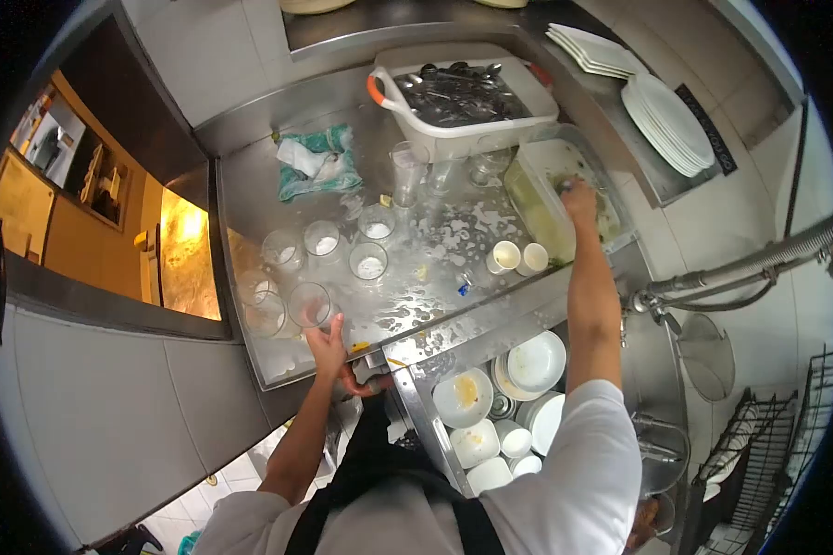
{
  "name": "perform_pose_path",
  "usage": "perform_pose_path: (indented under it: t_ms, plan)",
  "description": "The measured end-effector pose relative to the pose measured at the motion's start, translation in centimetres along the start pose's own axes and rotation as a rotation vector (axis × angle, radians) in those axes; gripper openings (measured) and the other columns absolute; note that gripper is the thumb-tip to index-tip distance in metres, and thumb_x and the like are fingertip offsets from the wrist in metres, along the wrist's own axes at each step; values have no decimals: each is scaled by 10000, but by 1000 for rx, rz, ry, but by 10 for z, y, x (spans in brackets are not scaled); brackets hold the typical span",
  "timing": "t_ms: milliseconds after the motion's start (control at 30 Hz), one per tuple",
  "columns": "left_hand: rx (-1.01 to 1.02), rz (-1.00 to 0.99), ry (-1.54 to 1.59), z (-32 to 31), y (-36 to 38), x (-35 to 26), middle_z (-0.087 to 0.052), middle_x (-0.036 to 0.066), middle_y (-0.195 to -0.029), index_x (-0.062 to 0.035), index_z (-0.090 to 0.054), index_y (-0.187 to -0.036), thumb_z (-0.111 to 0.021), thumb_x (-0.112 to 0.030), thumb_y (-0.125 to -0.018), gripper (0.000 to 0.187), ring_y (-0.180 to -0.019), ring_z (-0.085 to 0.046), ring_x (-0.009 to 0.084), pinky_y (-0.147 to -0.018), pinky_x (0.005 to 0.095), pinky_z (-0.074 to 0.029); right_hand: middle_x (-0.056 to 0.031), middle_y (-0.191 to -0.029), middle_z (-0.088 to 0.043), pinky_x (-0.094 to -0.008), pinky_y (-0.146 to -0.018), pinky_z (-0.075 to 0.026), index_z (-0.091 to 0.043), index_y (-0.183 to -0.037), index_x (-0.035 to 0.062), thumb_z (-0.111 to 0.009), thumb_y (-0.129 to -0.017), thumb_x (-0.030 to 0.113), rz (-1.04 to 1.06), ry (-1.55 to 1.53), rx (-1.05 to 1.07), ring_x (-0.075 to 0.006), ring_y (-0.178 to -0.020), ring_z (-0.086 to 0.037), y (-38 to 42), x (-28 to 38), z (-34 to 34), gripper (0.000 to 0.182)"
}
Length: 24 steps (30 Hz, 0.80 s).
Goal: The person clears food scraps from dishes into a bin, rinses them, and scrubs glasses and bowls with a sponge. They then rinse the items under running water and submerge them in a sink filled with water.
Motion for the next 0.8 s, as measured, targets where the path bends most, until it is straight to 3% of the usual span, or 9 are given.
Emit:
perform_pose_path:
  t_ms: [33,100,167,267,333,400,500,700,800]
  plan:
    - [-5,15,-24,1,-2,-6,-465,205,-1325,74,-372,-1362,-671,-96,-881,591,-1230,-462,282,-1062,364,-334,-188,-1112,-675,-448,-912,-493,-667,-1163,147,-638,-783,165,-75,-64,-91,-365,-1040,-644,8,25,16,381]
    - [-9,46,-29,0,0,-7,-437,220,-1360,80,-332,-1391,-672,-95,-873,645,-1252,-448,297,-1079,367,-315,-190,-1125,-664,-436,-918,-488,-644,-1189,125,-586,-803,72,203,-287,-364,-379,-1052,-629,31,90,46,395]
    - [-25,60,16,0,-3,-8,-407,237,-1391,84,-290,-1419,-681,-91,-854,710,-1282,-428,314,-1102,375,-289,-174,-1157,-648,-433,-927,-483,-623,-1206,111,-528,-793,-21,372,-448,-376,-378,-1083,-603,70,179,66,444]
    - [-45,-29,-179,8,6,-13,-366,262,-1412,84,-263,-1438,-690,-84,-821,769,-1331,-371,366,-1133,400,-246,-135,-1218,-623,-445,-904,-498,-619,-1194,106,-544,-769,-31,739,-378,-361,-344,-1143,-563,105,278,58,452]
    - [6,71,-190,13,23,-1,-346,273,-1416,80,-256,-1443,-686,-68,-802,786,-1349,-336,396,-1143,421,-225,-146,-1171,-644,-455,-884,-510,-623,-1166,96,-567,-789,18,668,-232,-103,-348,-1102,-592,110,325,36,389]
    - [34,71,-201,17,37,-7,-337,278,-1413,75,-256,-1445,-676,-53,-790,789,-1352,-322,416,-1145,437,-222,-164,-1111,-668,-462,-866,-519,-635,-1132,80,-609,-816,118,496,-49,250,-354,-1060,-623,90,342,-19,319]
    - [44,-21,-231,30,52,-44,-343,276,-1391,60,-269,-1443,-658,-31,-780,774,-1329,-340,422,-1131,448,-247,-185,-1073,-680,-473,-863,-516,-644,-1100,55,-650,-824,216,498,176,453,-365,-1027,-643,80,345,-54,319]
    - [164,-108,-206,34,81,-82,-397,240,-1340,9,-394,-1383,-640,1,-772,659,-1274,-404,393,-1084,435,-323,-189,-1097,-682,-475,-861,-514,-671,-1039,42,-722,-767,243,491,36,221,-361,-1037,-646,96,319,-35,342]
    - [284,-254,-85,14,98,-121,-454,216,-1296,7,-504,-1276,-638,15,-773,521,-1242,-439,389,-1064,425,-354,-166,-1008,-704,-435,-811,-528,-672,-1014,42,-771,-723,204,315,-171,38,-317,-975,-672,134,280,19,348]
Point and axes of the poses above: each hand's wrist, its own y-axis away from the middle knuckle, its own z-axis out of the back of the hand, x = y × z, the point moved 4 cm from there along -y, towards the middle knuckle
